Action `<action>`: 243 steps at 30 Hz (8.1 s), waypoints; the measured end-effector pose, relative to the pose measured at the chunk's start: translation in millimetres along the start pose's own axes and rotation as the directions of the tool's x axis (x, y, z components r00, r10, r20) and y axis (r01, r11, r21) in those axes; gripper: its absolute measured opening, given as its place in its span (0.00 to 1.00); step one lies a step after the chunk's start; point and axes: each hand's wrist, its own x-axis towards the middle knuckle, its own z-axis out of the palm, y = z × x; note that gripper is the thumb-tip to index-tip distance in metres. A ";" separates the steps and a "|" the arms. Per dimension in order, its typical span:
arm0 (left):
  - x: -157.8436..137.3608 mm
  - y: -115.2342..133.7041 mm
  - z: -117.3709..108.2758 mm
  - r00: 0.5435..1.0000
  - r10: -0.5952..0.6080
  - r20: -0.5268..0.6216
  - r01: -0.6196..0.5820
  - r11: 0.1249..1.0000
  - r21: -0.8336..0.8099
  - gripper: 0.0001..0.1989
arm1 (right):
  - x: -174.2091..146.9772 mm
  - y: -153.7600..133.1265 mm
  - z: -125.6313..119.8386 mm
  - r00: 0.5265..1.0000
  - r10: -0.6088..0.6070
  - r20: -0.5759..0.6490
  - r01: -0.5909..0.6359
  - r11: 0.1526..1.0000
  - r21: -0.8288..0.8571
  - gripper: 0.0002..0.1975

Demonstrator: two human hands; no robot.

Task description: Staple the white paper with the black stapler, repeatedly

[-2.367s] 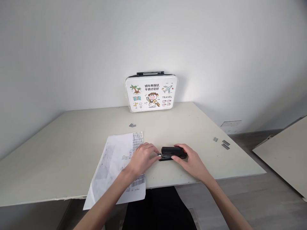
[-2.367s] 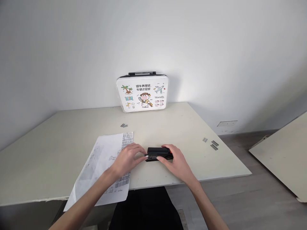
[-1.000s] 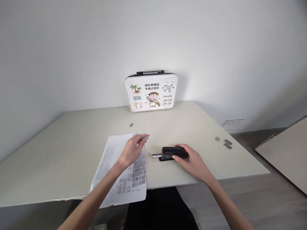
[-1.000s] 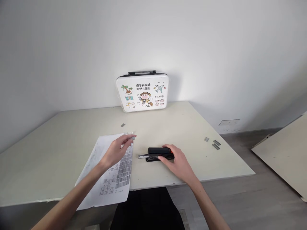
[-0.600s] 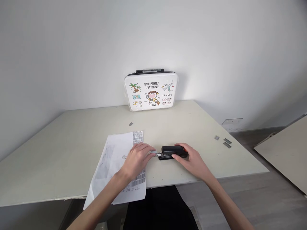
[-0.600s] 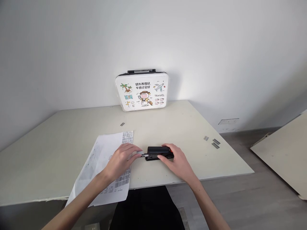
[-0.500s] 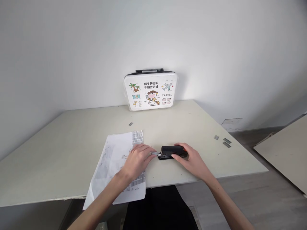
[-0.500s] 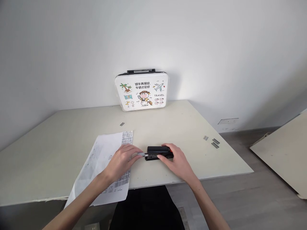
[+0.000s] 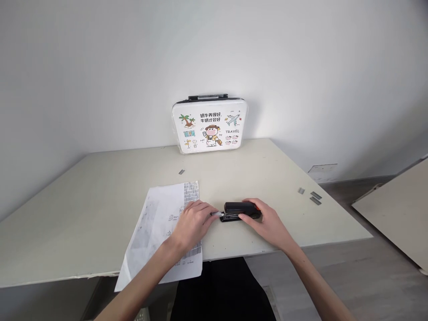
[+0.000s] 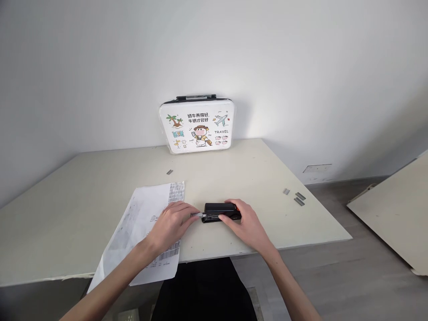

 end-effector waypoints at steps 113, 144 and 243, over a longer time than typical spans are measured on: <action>47.2 -33.0 15.3 0.978 0.164 0.129 -0.128 0.960 -0.249 0.16 | -0.1 1.9 -3.3 0.999 -0.038 0.016 0.037 0.995 0.091 0.18; -133.1 17.6 0.8 0.990 -0.136 -0.048 0.144 0.955 0.260 0.37 | -7.2 -2.9 -6.6 0.992 -0.011 0.123 0.006 0.999 0.042 0.18; -81.0 71.3 55.8 0.995 -0.101 -0.006 0.099 0.956 0.275 0.38 | 24.4 -90.3 31.7 0.948 0.105 0.300 0.094 0.809 -0.580 0.25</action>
